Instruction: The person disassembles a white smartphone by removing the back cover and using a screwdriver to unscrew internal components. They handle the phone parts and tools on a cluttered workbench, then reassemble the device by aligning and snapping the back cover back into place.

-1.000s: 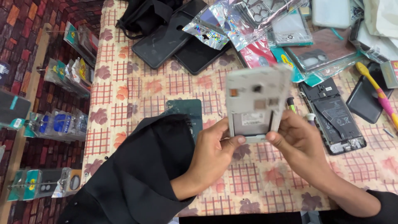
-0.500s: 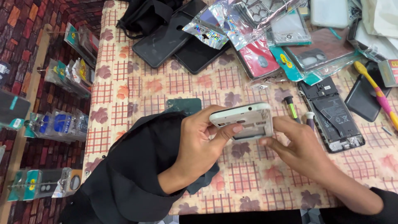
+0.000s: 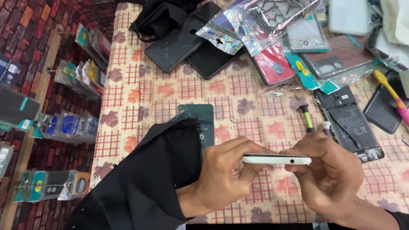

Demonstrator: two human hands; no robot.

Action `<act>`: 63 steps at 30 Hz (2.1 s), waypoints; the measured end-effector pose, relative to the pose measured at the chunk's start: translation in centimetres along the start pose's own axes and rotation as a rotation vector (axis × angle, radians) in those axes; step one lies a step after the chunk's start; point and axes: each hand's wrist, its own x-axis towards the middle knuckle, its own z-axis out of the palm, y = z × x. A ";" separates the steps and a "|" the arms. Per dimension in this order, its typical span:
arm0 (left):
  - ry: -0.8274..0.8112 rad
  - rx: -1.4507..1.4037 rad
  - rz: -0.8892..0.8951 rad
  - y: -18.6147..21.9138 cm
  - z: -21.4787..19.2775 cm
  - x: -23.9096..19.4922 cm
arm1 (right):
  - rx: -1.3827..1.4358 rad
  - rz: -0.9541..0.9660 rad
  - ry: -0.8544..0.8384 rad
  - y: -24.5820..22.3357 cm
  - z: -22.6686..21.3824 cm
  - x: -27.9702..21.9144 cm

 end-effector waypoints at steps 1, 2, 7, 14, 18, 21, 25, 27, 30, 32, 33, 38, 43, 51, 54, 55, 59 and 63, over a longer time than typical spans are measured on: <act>0.004 0.000 0.007 0.0 0.0 0.1 | 0.009 -0.033 -0.042 -0.3 -0.1 0.5; -0.008 0.080 0.042 -0.1 -0.2 0.2 | 0.018 -0.067 -0.084 -0.7 -0.2 1.1; -0.041 0.414 0.312 -0.4 -0.2 0.1 | -0.107 -0.276 -0.273 -2.9 -0.6 2.7; -0.063 0.352 0.420 -0.4 -0.1 -0.3 | -0.359 -0.490 -0.105 -3.7 1.0 1.5; -0.069 0.427 0.479 -0.2 0.0 -0.6 | -0.337 -0.459 0.016 -3.4 1.9 0.3; -0.080 0.456 0.521 0.0 -0.2 -0.6 | -0.354 -0.508 -0.042 -2.8 1.4 -0.2; -0.092 0.507 0.578 -0.1 -0.1 -0.7 | -0.352 -0.571 -0.107 -2.0 0.4 -0.5; -0.083 0.469 0.550 -0.2 -0.1 -0.7 | -0.318 -0.587 -0.158 -1.9 0.1 -0.1; -0.096 0.464 0.539 -0.7 -0.2 -0.5 | -0.321 -0.673 -0.218 -2.6 0.2 1.2; -0.123 0.387 0.493 -1.3 -0.3 -0.4 | -0.290 -0.686 -0.205 -3.6 0.3 2.4; -0.142 0.307 0.450 -1.6 -0.3 -0.3 | -0.274 -0.696 -0.198 -4.1 0.2 3.0; -0.298 0.149 0.304 -2.6 0.4 -0.6 | 0.123 -0.412 -0.280 -4.4 -2.5 4.6; -0.442 -0.072 0.054 -2.5 1.1 -1.6 | 0.348 -0.075 -0.202 -0.1 -4.2 3.1; -0.173 -0.371 -0.510 -5.1 2.9 -1.8 | -0.730 -0.130 -0.204 0.6 -6.2 7.1; -0.131 -0.229 -0.530 -5.2 2.9 -2.4 | -0.850 0.308 -0.242 0.1 -6.4 8.6; -0.129 -0.180 -0.516 -5.1 2.8 -2.4 | -0.882 0.263 -0.286 0.2 -6.5 8.7; -0.160 -0.207 -0.506 -4.3 2.6 -2.0 | -1.069 0.148 -0.305 2.2 -7.3 7.6; -0.186 -0.235 -0.580 -3.9 2.3 -1.4 | -1.184 0.153 -0.226 4.6 -9.8 6.7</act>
